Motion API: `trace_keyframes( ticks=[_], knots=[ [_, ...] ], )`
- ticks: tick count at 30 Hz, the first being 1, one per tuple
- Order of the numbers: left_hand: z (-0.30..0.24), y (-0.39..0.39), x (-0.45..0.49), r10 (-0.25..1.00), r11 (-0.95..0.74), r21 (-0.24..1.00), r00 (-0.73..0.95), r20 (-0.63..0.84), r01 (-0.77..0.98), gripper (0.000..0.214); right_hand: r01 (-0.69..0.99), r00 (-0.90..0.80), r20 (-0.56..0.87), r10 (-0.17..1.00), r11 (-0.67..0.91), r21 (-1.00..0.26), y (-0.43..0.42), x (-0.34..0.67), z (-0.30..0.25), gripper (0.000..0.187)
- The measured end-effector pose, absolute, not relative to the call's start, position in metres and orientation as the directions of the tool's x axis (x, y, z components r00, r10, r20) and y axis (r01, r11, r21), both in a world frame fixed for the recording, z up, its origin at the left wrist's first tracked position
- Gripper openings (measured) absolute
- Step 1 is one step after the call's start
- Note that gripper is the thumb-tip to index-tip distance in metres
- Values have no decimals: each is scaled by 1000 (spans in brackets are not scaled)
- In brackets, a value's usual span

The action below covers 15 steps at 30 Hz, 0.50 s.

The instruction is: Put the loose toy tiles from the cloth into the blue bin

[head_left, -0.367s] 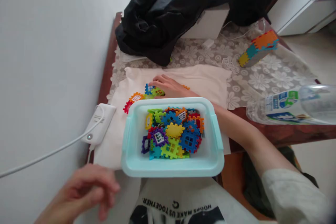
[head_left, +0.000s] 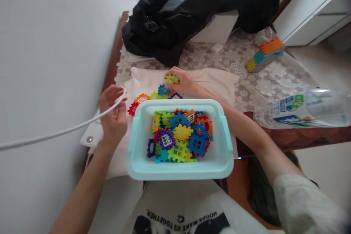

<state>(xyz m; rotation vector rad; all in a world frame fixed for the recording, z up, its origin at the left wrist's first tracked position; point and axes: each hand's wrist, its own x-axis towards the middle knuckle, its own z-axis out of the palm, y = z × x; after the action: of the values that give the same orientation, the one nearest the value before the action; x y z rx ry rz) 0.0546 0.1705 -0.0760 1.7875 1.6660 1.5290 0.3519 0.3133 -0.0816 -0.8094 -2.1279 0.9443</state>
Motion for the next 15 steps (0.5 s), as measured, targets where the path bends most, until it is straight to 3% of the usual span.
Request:
trace_keyframes(
  ticks=[4, 7, 9, 13, 15],
  knots=[
    [-99, 148, 51, 752, -428, 715, -220, 621, 553, 42, 255, -640, 306, 705, 570, -781, 338, 369, -88, 47],
    [-96, 146, 44, 765, -436, 624, -98, 637, 648, 24, 169, -664, 340, 666, 577, -799, 347, 383, -87, 57],
    [-92, 151, 38, 858, -368, 540, 53, 511, 757, 17, 180, -644, 364, 673, 596, -782, 344, 393, -82, 58],
    [-91, 167, 30, 963, -268, 489, 211, 169, 830, 57, 443, -571, 319, 756, 611, -656, 321, 414, -79, 57],
    [-92, 175, 31, 960, -276, 491, 259, 103, 827, 60, 575, -557, 207, 804, 553, -603, 305, 422, -87, 72]
  ],
)
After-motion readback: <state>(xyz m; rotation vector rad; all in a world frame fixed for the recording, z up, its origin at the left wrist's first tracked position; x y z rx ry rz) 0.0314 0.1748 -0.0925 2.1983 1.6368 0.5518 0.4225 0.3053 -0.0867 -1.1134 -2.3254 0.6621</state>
